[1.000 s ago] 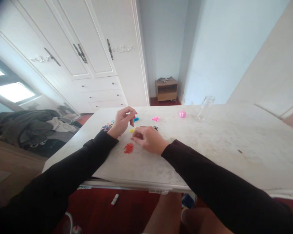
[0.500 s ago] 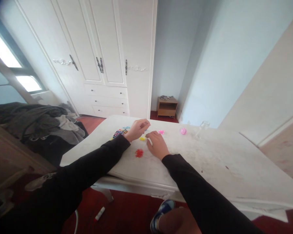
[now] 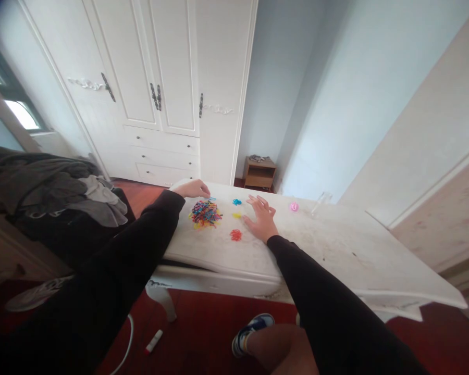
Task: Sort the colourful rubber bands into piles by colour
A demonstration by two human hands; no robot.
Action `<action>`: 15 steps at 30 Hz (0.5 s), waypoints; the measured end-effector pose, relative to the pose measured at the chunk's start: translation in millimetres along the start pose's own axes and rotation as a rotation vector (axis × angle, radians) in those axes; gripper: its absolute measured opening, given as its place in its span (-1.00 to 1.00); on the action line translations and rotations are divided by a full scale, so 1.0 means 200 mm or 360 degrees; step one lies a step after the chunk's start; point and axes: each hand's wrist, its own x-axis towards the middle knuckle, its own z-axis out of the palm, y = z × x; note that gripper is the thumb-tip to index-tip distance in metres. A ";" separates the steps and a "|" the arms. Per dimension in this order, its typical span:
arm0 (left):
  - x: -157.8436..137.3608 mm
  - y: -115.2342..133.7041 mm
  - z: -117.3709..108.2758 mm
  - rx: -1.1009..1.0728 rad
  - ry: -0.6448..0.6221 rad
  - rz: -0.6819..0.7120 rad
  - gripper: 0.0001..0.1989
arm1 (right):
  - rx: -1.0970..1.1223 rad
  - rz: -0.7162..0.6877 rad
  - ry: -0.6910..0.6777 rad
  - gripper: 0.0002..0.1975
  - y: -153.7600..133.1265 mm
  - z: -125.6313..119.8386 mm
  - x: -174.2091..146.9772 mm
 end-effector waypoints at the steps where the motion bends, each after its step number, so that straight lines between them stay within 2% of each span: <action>1: 0.00 -0.03 0.00 0.0022 -0.0056 0.0000 -0.84 | 0.0008 0.0003 -0.0001 -0.49 0.00 0.00 0.00; 7: 0.00 -0.05 0.04 0.0203 -0.0228 0.0069 -0.61 | 0.0018 0.0009 -0.0007 -0.48 0.02 0.00 0.00; 15: 0.00 -0.05 0.04 0.0183 -0.0276 0.0086 -0.75 | 0.0082 -0.0057 -0.0044 -0.52 0.02 0.00 0.00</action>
